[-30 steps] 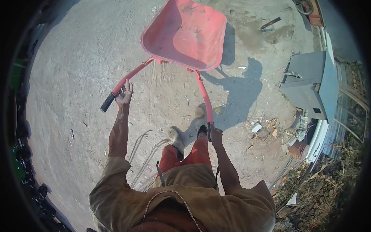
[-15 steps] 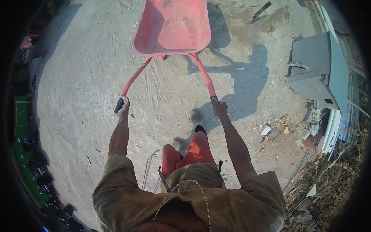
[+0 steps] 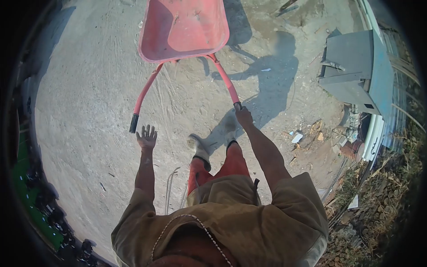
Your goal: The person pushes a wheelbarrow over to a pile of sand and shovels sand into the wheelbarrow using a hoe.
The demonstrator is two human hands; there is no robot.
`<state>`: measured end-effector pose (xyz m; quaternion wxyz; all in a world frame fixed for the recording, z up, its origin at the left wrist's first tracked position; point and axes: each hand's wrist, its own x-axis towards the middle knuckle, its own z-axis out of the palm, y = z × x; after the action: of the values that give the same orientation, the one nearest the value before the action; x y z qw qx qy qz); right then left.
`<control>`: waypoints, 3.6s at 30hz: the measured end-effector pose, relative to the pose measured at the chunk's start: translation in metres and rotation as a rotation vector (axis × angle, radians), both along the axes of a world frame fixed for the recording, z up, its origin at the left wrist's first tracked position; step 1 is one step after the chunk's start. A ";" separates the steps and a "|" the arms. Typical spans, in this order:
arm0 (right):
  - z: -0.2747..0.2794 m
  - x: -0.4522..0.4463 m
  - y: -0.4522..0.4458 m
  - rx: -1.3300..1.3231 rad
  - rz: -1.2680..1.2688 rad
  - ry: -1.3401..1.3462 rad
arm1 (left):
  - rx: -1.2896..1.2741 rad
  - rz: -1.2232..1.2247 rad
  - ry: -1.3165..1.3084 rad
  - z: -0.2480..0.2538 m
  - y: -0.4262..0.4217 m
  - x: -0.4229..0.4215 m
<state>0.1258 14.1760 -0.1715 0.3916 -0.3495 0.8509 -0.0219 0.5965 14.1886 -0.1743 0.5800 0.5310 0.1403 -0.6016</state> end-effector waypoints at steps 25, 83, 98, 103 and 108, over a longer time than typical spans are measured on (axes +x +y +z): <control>0.133 -0.636 -0.045 -0.480 -0.910 -0.379 | 0.446 -0.639 -1.271 0.051 -0.116 -0.470; 0.195 -0.742 -0.613 -0.033 -0.030 -0.333 | 0.198 -0.410 0.274 0.133 -0.896 -1.018; 0.253 -0.286 -1.284 -0.873 1.042 -0.519 | -0.434 -0.393 -1.114 0.301 -1.140 -0.608; 0.146 -0.230 -1.345 -0.542 0.968 -0.735 | 0.348 -0.392 -0.686 0.128 -0.949 -0.626; -0.028 -0.346 -1.283 0.145 0.705 -0.668 | 0.894 0.089 -0.040 0.085 -0.666 -0.765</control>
<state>-0.2207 12.8927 -0.1991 0.6499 -0.5623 0.5078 0.0603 -0.1684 13.5222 -0.0890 0.3217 0.7344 0.3979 -0.4459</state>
